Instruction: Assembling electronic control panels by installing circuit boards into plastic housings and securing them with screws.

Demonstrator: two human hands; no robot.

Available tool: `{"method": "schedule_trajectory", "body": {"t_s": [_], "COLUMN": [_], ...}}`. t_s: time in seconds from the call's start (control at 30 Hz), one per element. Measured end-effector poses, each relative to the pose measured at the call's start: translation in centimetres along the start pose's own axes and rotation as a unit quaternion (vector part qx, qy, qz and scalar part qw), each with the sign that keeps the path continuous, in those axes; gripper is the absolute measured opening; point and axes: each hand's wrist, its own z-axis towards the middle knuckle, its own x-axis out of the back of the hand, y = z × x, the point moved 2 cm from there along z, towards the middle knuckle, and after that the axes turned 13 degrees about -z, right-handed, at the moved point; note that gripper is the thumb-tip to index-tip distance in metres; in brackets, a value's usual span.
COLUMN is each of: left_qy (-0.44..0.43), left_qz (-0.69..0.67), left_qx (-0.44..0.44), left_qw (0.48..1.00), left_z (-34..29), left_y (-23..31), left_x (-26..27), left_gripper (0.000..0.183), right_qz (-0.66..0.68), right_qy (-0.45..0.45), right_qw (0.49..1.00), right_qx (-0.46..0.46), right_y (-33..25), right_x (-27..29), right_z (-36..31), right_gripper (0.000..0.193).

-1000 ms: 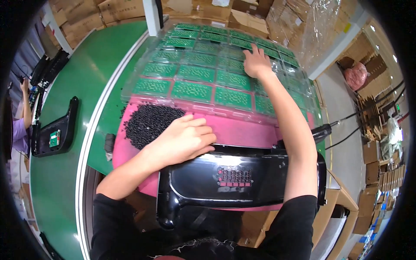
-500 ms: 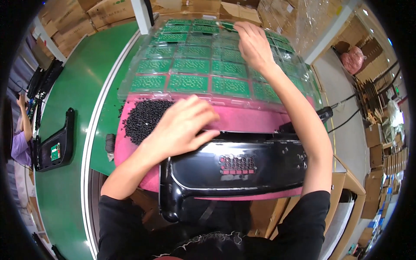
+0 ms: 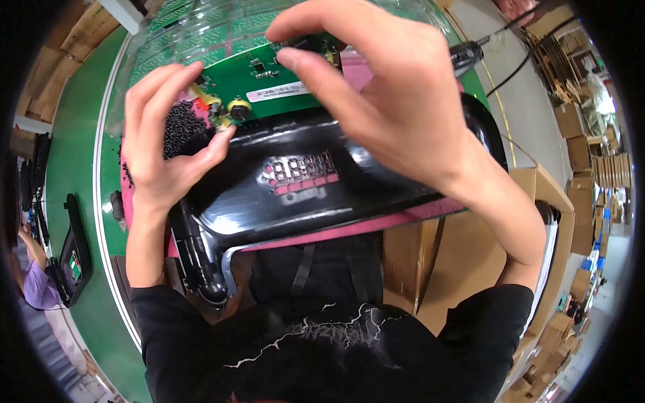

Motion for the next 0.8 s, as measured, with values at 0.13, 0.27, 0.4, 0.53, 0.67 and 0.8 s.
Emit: {"method": "schedule_trajectory", "body": {"t_s": [0.13,0.27,0.4,0.53,0.67,0.8], "left_qy": [-0.036,-0.073,-0.061,-0.120,-0.205,-0.264], "left_qz": [-0.018,-0.026,-0.096,-0.151,-0.207,-0.184], "left_qx": [-0.034,-0.036,-0.015,0.032,0.154,0.173], "left_qw": [0.999,0.996,0.993,0.981,0.944,0.931], "left_z": [-0.6,-0.9,-0.3,-0.4,-1.4,-2.3], "left_y": [0.5,0.7,0.6,0.8,0.5,1.0], "left_x": [0.0,0.4,-0.2,-0.4,-0.9,-1.7], "left_gripper": [0.066,0.064,0.065,0.067,0.068,0.064], "right_qz": [0.055,0.062,0.041,0.020,0.044,0.108], "right_qy": [-0.024,-0.115,-0.146,-0.109,-0.148,-0.160], "right_qw": [0.994,0.985,0.984,0.994,0.988,0.981], "right_qx": [-0.093,-0.110,-0.098,-0.024,-0.014,-0.031], "right_y": [0.9,-0.3,0.3,2.1,2.7,3.5], "right_x": [0.4,1.7,2.0,1.3,-0.1,-3.3], "right_z": [-3.3,-4.5,-5.4,-6.5,-7.1,-9.5], "right_gripper": [0.015,0.025,0.082,0.073,0.056,0.054]}}
